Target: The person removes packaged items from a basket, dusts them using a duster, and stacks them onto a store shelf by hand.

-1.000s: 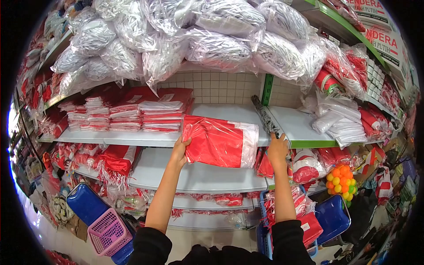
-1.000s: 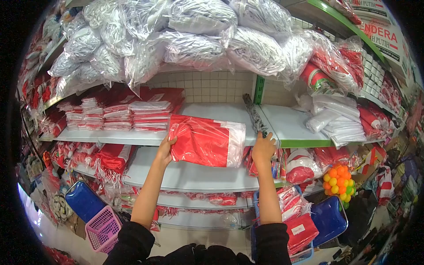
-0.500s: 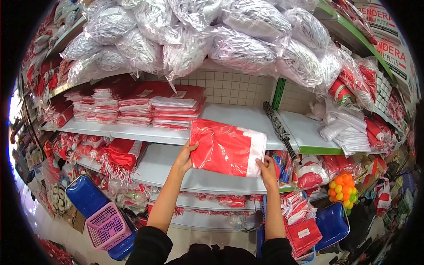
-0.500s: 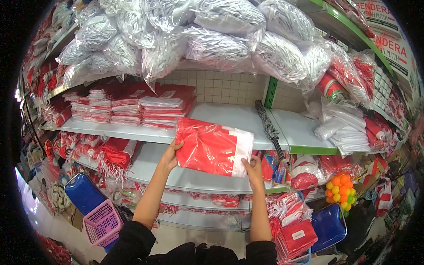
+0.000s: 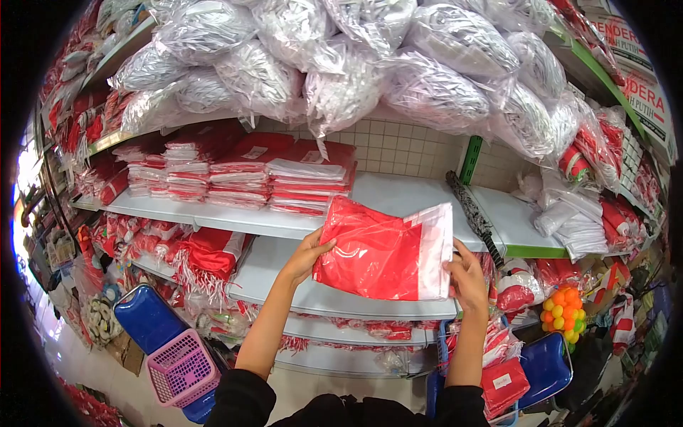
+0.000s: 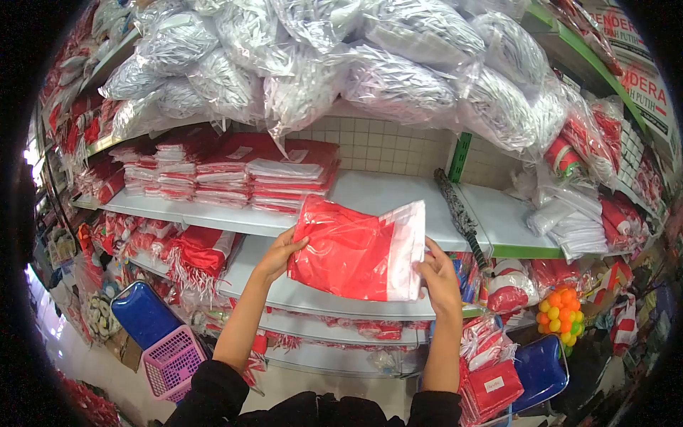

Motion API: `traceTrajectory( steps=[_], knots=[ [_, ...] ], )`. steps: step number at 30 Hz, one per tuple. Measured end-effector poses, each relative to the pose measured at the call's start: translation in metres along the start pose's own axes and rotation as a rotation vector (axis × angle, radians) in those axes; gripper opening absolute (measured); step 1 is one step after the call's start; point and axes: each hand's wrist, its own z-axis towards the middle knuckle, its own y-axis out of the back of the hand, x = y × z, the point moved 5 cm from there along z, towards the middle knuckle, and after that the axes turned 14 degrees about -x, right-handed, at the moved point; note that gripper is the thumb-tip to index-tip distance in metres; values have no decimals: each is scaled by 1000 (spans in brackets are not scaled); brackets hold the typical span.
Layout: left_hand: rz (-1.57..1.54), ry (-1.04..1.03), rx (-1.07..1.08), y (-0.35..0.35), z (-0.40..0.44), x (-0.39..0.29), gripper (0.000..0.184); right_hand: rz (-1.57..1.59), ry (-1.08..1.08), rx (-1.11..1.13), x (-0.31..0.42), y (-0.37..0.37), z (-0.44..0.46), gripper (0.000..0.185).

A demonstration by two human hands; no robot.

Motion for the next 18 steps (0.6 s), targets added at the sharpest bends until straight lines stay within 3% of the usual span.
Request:
traceTrajectory(
  steps=[3, 6, 9, 10, 13, 14, 17, 18],
  knots=[
    [109, -55, -60, 10, 6, -13, 45, -21, 205, -205, 7, -6, 7, 47],
    [347, -32, -286, 21, 8, -32, 39, -162, 516, -373, 36, 3, 6, 41],
    [196, -273, -159, 24, 15, -59, 36, -285, 784, -611, 63, 29, 10, 35],
    [258, -405, -249, 29, 19, -67, 35, -449, 836, -661, 81, 20, 1, 37],
    [635, -769, -408, 32, 21, -97, 34, -671, 1087, -638, 116, -40, -19, 43],
    [777, -866, -365, 32, 23, -105, 38, -698, 1141, -701, 121, -60, -27, 46],
    [1065, -1057, -402, 27, 31, -111, 44, -778, 1139, -861, 124, -79, -27, 46],
    [1168, -1008, -363, 29, 39, -106, 50, -772, 1115, -877, 122, -78, -18, 40]
  ],
)
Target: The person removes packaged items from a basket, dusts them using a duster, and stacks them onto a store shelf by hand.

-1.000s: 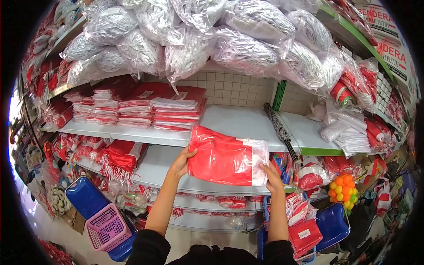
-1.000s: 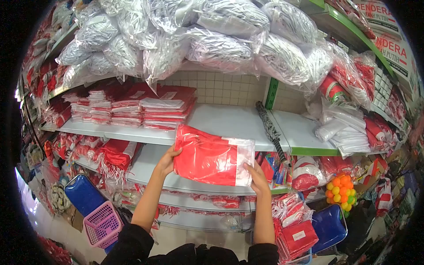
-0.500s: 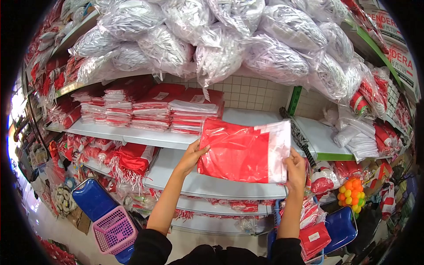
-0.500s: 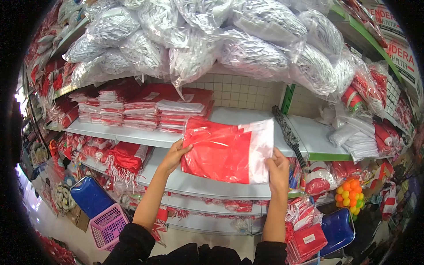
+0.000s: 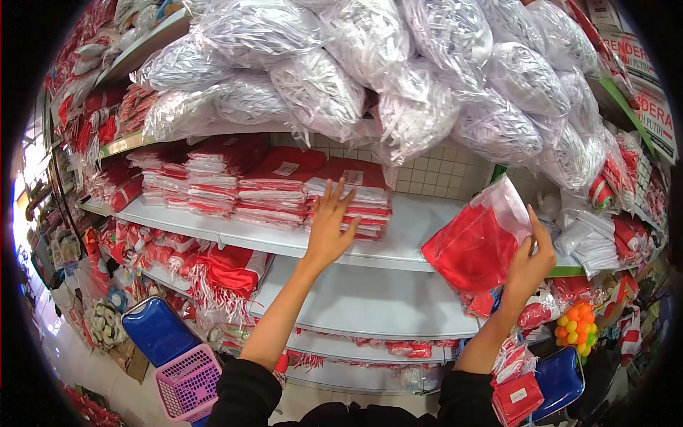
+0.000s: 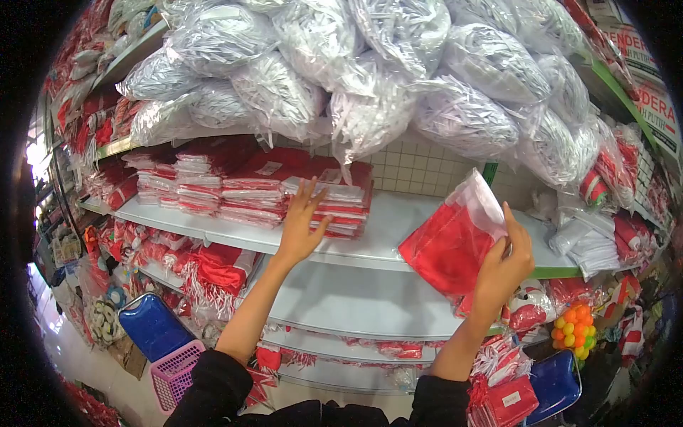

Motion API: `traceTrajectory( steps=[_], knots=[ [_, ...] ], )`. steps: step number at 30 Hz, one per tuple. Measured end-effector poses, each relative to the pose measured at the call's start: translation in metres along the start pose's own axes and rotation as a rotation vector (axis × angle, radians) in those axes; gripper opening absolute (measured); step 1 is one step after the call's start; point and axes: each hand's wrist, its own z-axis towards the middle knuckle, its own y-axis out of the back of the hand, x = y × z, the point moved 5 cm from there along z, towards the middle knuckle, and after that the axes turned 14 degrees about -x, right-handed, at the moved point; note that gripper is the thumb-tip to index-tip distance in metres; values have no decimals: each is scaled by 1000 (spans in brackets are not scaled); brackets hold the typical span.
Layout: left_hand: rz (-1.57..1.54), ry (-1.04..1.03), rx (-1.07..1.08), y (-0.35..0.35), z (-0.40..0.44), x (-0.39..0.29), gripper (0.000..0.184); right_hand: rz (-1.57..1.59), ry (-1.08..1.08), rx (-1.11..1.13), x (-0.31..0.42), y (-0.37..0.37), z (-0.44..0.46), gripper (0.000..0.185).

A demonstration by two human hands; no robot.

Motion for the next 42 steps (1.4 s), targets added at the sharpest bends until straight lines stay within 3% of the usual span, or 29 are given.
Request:
traceTrajectory(
  steps=[3, 4, 7, 9, 10, 12, 14, 16, 17, 21, 25, 28, 32, 35, 38, 42],
  knots=[
    [52, 46, 239, -14, -9, 11, 53, -134, -93, 235, -6, -24, 0, 32],
    [105, -48, 136, -11, -10, 7, 51, -15, -125, 316, -17, -37, -4, 26],
    [1, -49, -98, -8, -32, -5, 47, 57, -226, 453, -19, -56, -18, 29],
    [-323, 126, 219, -27, -62, -16, 46, 153, -210, 311, -17, -55, -26, 28],
    [-636, 414, 488, -49, -79, -23, 47, 173, -206, 267, -5, -52, -30, 27],
    [-1145, 791, 799, -73, -94, -40, 50, 181, -244, 221, 20, -42, -45, 25],
    [-1555, 951, 870, -76, -79, -56, 52, 150, -263, 309, 50, -27, -64, 27],
    [-1971, 1100, 932, -73, -53, -72, 55, 316, 167, 283, 86, -10, -75, 32],
    [-2181, 1171, 957, -68, -39, -80, 57, 360, 220, 349, 95, -4, -82, 35],
    [-2477, 1118, 838, -60, 20, -89, 51, 282, 384, 443, 117, 11, -95, 35],
    [-2374, 1064, 516, -63, 68, -53, 47, 291, 384, 314, 101, -22, -91, 35],
    [-2083, 1098, 297, -66, 89, 7, 44, 360, 376, 296, 91, -69, -99, 34],
    [-1478, 1315, 355, -86, 112, 123, 39, 379, 370, 380, 98, -128, -118, 31],
    [-699, 846, -136, -61, 106, 196, 36, 328, 379, 383, 94, -169, -143, 34],
    [-284, 407, -116, 4, 99, 126, 41, 321, 333, 341, 96, -181, -150, 34],
    [-322, 467, -6, 11, 63, 117, 43, 280, 287, 255, 98, -187, -147, 28]
  ],
)
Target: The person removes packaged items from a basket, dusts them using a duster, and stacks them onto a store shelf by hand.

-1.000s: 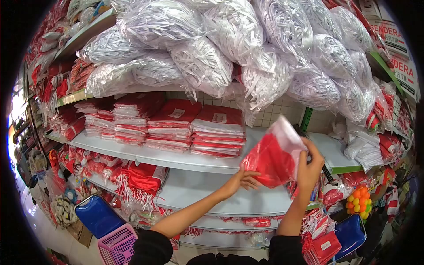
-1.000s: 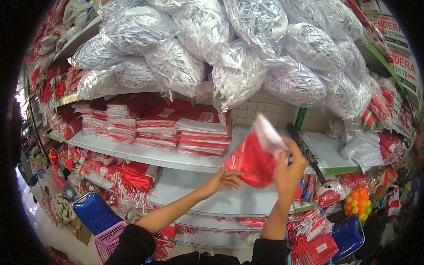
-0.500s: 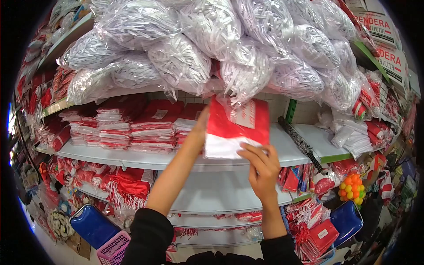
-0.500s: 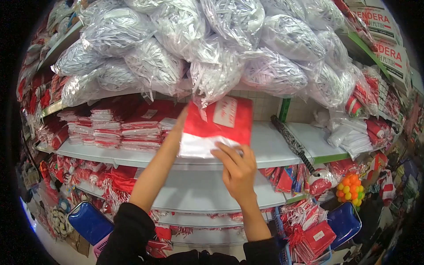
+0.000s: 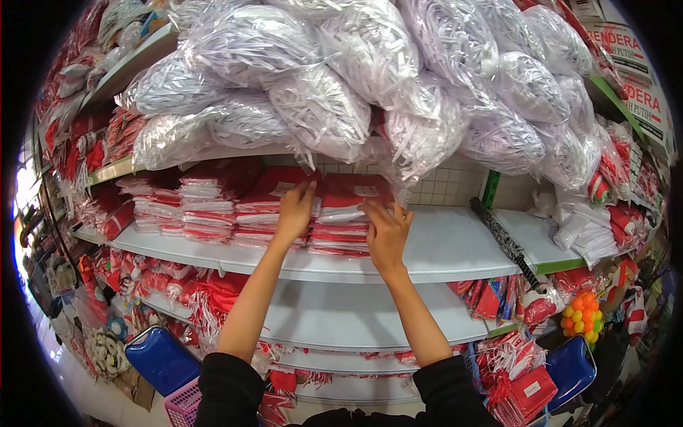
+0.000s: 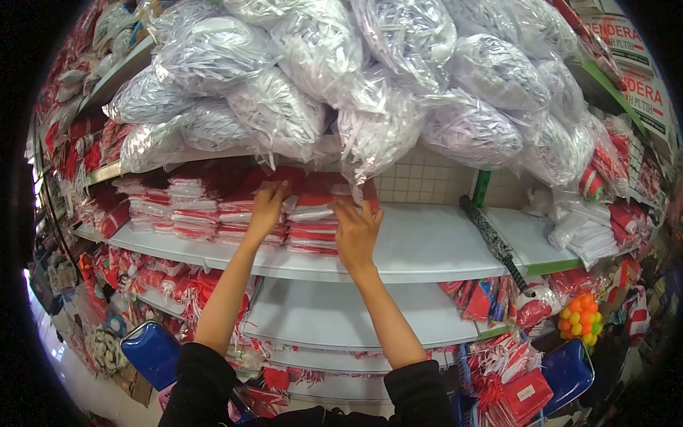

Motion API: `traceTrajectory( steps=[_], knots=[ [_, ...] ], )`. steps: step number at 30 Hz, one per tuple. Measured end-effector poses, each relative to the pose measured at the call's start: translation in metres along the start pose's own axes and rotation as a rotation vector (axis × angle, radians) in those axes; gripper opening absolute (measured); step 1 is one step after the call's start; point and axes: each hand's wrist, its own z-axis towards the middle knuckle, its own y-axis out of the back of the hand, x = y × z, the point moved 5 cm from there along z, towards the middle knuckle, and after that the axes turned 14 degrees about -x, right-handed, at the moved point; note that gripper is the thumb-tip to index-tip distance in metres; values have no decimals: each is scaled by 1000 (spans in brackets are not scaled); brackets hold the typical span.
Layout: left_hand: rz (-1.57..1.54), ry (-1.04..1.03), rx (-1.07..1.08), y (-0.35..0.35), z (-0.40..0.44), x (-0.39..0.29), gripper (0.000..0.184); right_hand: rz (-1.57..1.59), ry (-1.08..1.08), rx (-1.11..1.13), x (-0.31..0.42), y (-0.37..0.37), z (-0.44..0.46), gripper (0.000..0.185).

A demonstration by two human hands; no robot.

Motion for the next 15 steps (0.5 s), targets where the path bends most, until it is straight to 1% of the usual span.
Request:
traceTrajectory(
  steps=[2, 5, 6, 8, 10, 12, 15],
  knots=[
    [115, 30, -16, 3, -18, -4, 44, -29, -15, -51, 0, -4, 7, 26],
    [63, -113, -96, 4, -35, -9, 44, 10, -10, -19, -6, -24, 5, 26],
    [82, -154, -40, 4, -38, -9, 45, -24, 13, 43, -8, -30, -1, 26],
    [63, -148, -53, 6, -41, -11, 44, -93, 60, 169, -11, -37, -13, 25],
    [43, -142, -56, 8, -42, -15, 44, -99, 63, 177, -7, -33, -21, 27],
    [25, -139, -41, 8, -44, -19, 46, -118, 61, 196, -2, -28, -30, 31],
    [55, -272, -49, 1, -49, -22, 52, -162, 53, 228, 2, -27, -36, 41]
  ],
)
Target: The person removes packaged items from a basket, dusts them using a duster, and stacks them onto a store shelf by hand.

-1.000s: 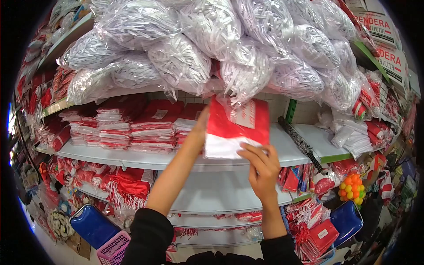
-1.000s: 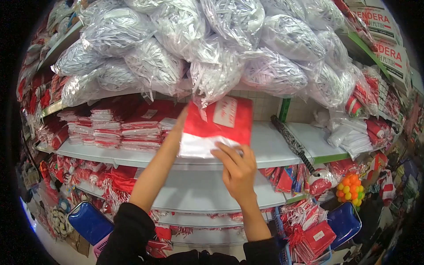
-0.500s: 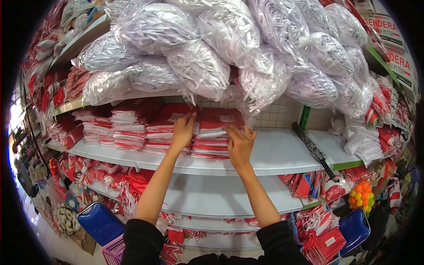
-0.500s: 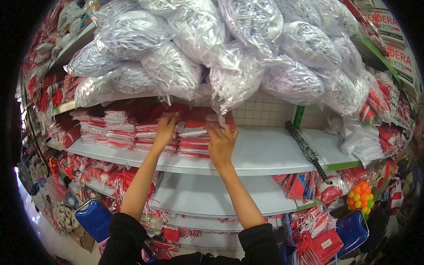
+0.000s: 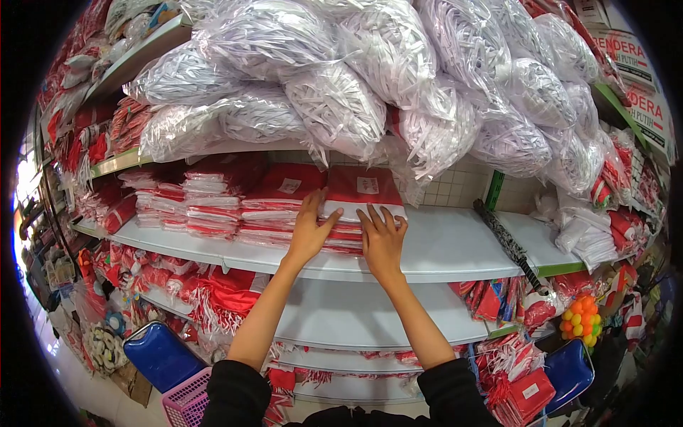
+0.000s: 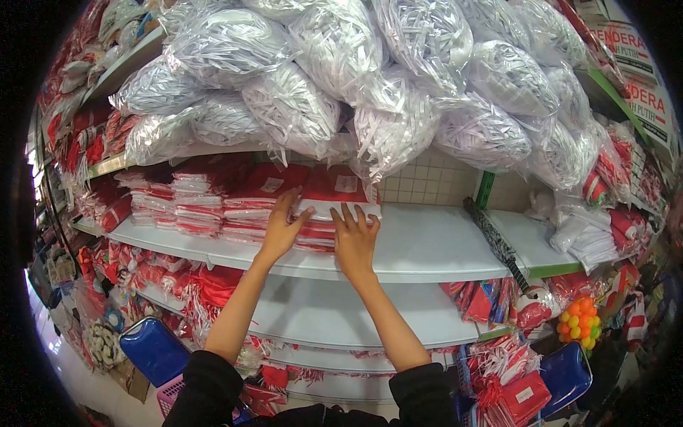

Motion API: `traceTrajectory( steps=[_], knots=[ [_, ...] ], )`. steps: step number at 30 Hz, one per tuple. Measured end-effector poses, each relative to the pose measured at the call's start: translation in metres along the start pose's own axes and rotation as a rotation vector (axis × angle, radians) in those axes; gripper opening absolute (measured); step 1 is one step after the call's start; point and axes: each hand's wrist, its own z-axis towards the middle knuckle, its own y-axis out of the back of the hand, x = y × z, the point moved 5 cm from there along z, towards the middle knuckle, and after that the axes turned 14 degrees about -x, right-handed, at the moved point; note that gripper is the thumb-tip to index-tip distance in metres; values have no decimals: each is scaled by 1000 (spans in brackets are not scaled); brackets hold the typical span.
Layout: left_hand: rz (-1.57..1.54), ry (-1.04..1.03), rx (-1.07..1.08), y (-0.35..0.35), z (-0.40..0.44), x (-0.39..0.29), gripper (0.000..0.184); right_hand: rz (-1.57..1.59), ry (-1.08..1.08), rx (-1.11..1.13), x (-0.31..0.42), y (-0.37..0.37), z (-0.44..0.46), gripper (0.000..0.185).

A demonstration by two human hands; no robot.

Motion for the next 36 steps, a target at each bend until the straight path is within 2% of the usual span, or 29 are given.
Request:
traceTrajectory(
  steps=[3, 6, 11, 15, 18, 23, 27, 30, 32, 36],
  knots=[
    [51, -77, 17, 1, 0, -13, 51, -24, -6, 15, -1, -2, -1, 46],
    [32, 24, 123, -6, -1, 1, 42, -12, -16, 52, 1, -1, -3, 50],
    [-6, 3, -28, -8, -10, 4, 33, 80, -9, 67, 7, 10, -15, 62],
    [-35, -47, -233, -3, -32, -17, 31, 205, -76, 34, 4, 26, -46, 59],
    [23, -113, -301, -8, -74, -43, 30, 168, -113, 21, -3, 46, -81, 58],
    [-51, -39, -84, -47, -188, -58, 32, 36, -276, 132, -32, 78, -180, 59],
    [-145, 173, 131, -94, -290, -52, 35, -149, -502, 311, -56, 141, -277, 54],
    [-215, 224, 346, -122, -373, -60, 38, -310, -720, 438, -72, 202, -382, 49],
    [-257, 233, 535, -141, -447, -56, 38, -384, -916, 534, -72, 251, -466, 48],
    [-210, 215, 1084, -151, -578, -57, 33, -518, -1400, 735, -29, 380, -633, 41]
  ],
)
